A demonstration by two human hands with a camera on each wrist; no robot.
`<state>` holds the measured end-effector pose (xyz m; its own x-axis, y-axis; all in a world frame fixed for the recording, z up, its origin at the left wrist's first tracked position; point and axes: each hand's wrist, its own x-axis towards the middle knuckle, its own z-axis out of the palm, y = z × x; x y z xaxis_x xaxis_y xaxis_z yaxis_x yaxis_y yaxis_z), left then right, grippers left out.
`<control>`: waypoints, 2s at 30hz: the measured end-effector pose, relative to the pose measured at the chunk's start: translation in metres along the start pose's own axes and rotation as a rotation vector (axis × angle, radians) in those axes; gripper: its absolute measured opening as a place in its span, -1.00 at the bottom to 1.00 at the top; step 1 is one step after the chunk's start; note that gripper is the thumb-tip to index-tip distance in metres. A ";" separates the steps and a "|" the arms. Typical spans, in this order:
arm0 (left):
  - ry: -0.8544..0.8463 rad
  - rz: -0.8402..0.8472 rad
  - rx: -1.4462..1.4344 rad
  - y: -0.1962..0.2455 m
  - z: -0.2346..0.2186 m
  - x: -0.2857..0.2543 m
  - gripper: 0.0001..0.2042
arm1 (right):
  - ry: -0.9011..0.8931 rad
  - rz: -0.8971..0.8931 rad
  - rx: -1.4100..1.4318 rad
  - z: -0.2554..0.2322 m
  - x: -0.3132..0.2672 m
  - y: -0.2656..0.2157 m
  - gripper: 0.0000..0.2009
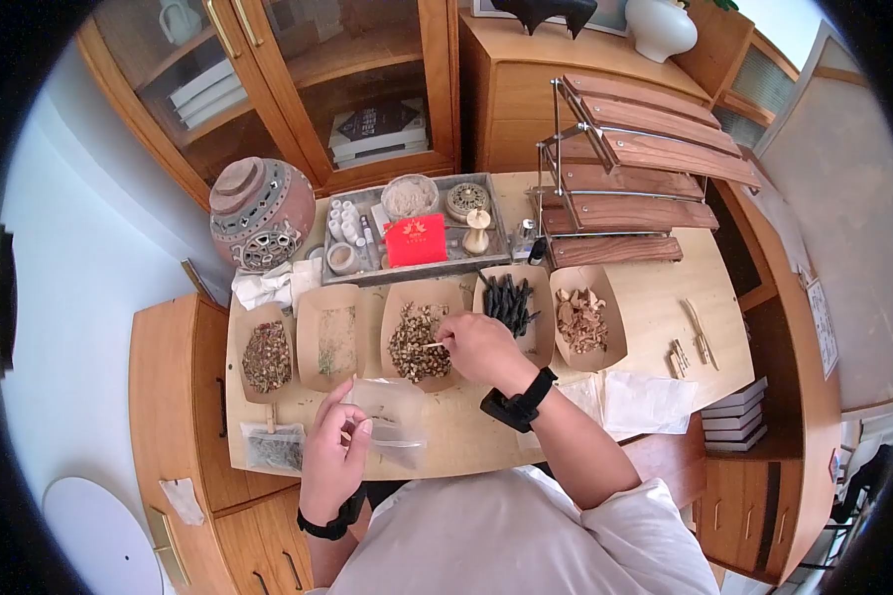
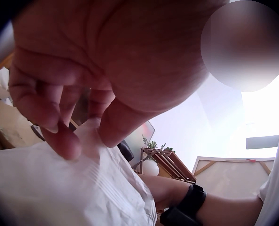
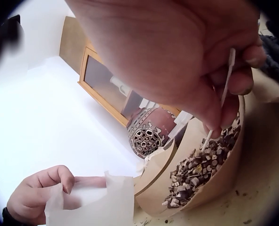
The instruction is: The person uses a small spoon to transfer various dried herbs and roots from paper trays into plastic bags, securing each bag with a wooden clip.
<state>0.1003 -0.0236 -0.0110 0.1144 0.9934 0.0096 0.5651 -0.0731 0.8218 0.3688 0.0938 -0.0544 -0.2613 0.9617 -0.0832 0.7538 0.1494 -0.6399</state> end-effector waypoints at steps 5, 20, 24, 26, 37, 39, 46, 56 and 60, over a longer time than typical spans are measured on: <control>-0.002 -0.017 -0.008 0.003 -0.001 0.001 -0.90 | -0.054 0.073 0.148 -0.002 0.003 0.007 -0.82; -0.003 0.011 -0.005 -0.001 0.004 0.009 -0.89 | -0.105 -0.021 0.433 -0.028 -0.023 -0.026 -0.85; -0.003 0.004 -0.002 0.000 0.004 0.011 -0.89 | -0.031 -0.443 0.027 -0.016 -0.035 -0.038 -0.91; -0.003 -0.002 0.005 -0.001 0.003 0.010 -0.89 | 0.019 -0.430 0.005 -0.019 -0.033 -0.040 -0.91; 0.018 0.007 -0.009 -0.002 0.003 0.006 -0.89 | 0.374 -0.087 -0.534 -0.016 -0.018 0.003 -0.92; 0.025 0.019 -0.012 -0.005 0.004 0.006 -0.89 | 0.255 -0.041 -0.486 -0.013 -0.019 0.002 -0.89; 0.026 0.028 -0.017 -0.005 0.004 0.006 -0.89 | 0.141 -0.082 -0.200 -0.002 -0.018 0.008 -0.87; 0.014 -0.009 -0.012 -0.001 0.002 0.005 -0.90 | 0.097 -0.043 -0.020 0.000 -0.015 0.009 -0.85; 0.012 -0.017 0.000 -0.001 0.002 0.004 -0.90 | 0.031 0.012 0.054 -0.005 -0.013 0.011 -0.84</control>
<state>0.1019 -0.0199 -0.0126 0.0951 0.9955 0.0030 0.5668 -0.0566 0.8219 0.3830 0.0839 -0.0566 -0.2327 0.9702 -0.0675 0.7228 0.1261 -0.6794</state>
